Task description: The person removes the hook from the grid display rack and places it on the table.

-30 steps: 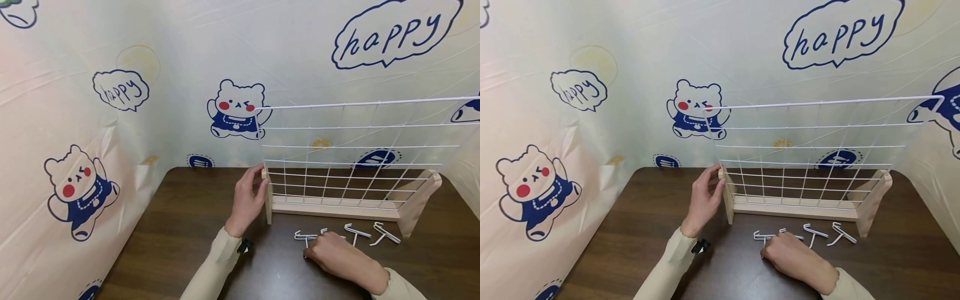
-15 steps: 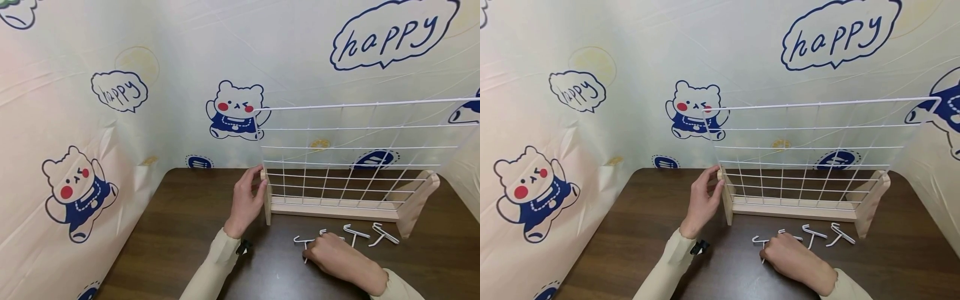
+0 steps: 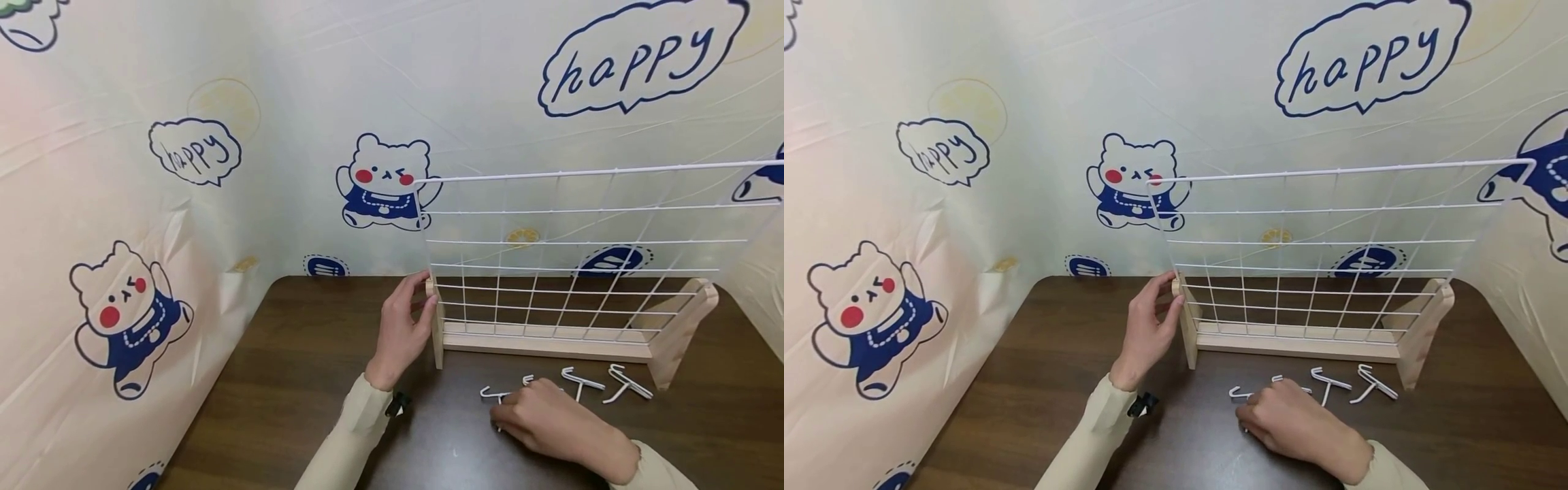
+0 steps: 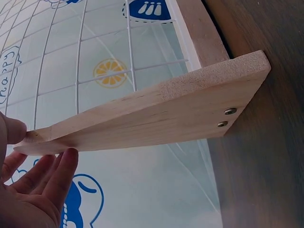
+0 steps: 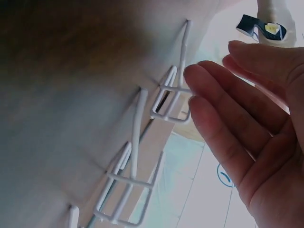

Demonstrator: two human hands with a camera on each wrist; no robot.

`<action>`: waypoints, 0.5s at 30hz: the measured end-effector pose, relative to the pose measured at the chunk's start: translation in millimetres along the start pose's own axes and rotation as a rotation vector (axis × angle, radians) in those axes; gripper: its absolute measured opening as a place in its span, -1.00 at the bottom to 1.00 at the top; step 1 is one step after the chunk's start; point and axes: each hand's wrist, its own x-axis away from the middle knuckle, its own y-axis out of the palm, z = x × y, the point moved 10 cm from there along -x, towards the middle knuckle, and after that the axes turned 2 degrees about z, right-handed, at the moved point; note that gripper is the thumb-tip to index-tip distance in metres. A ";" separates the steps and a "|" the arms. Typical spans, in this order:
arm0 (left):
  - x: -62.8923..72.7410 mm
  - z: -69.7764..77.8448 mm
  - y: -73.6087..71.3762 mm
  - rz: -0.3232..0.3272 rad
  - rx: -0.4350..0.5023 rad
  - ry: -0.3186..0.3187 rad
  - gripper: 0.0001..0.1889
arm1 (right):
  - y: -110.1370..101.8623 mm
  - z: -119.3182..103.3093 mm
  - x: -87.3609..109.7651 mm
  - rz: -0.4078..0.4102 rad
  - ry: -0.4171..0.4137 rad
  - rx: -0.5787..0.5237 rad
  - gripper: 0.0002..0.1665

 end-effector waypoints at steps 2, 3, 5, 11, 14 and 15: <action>-0.3 0.7 0.4 0.001 0.001 0.005 -0.59 | -5.8 1.5 0.3 0.022 0.008 0.004 -0.65; -0.5 1.1 0.7 0.001 0.002 0.008 -0.59 | -8.7 2.6 0.6 0.031 0.014 0.003 -0.66; -0.4 3.1 0.9 0.003 0.004 0.022 -0.59 | -14.1 5.0 1.9 0.044 0.028 -0.004 -0.70; 0.8 5.8 -1.5 0.020 -0.003 0.047 -0.57 | -26.8 11.0 8.3 0.074 0.052 -0.003 -0.74; 0.9 5.0 -2.1 0.022 -0.002 0.037 -0.57 | -32.5 13.2 11.5 0.095 0.062 0.005 -0.78; 0.9 5.0 -2.0 0.021 0.001 0.034 -0.56 | -34.4 13.9 12.4 0.102 0.066 0.005 -0.81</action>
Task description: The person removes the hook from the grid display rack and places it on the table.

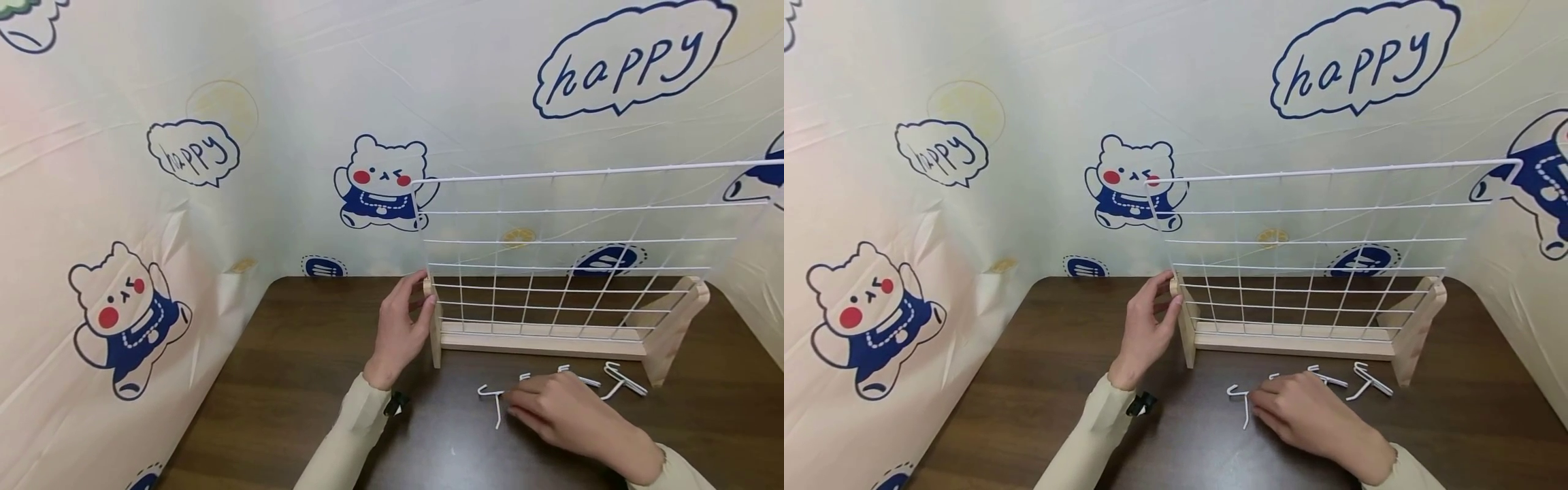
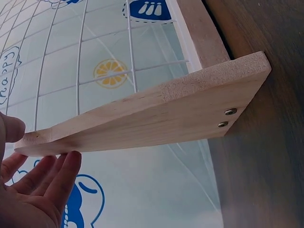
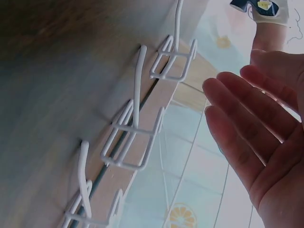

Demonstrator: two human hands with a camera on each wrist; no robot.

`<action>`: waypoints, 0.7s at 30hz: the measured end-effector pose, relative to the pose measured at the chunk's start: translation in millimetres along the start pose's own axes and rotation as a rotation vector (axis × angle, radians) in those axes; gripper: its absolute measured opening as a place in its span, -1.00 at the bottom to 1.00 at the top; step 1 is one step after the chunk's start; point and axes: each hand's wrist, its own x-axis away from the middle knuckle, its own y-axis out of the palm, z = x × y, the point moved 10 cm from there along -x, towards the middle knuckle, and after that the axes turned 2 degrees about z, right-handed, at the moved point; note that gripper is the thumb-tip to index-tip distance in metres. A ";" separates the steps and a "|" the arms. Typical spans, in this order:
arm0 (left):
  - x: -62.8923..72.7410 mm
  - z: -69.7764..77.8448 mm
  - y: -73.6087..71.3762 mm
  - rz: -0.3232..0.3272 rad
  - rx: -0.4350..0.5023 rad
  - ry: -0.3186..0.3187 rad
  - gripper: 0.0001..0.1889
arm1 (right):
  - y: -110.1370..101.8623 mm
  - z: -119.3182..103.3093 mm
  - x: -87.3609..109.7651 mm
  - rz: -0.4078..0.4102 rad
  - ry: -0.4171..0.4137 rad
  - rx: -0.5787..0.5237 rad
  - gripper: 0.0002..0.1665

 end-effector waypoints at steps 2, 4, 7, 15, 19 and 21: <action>-0.2 -0.7 0.7 -0.004 0.006 -0.008 -0.56 | -2.9 1.3 1.1 0.011 0.003 0.005 -0.86; -0.2 -1.2 1.9 -0.006 0.004 -0.011 -0.55 | -5.4 1.9 2.0 0.019 0.005 0.007 -0.91; 0.0 -2.5 3.5 -0.012 -0.001 -0.017 -0.54 | -6.9 2.7 3.5 0.024 0.009 0.012 -0.93; -4.9 -2.8 3.5 -0.010 0.001 0.000 -0.53 | -10.5 4.6 6.8 0.039 0.024 0.021 -0.94; -4.2 -0.1 -1.7 0.021 -0.040 0.020 -0.53 | -11.0 3.4 8.3 0.049 0.020 0.013 -0.93; -3.2 2.5 -5.2 0.046 -0.073 0.036 -0.53 | -12.0 2.9 9.4 0.058 0.018 0.013 -0.91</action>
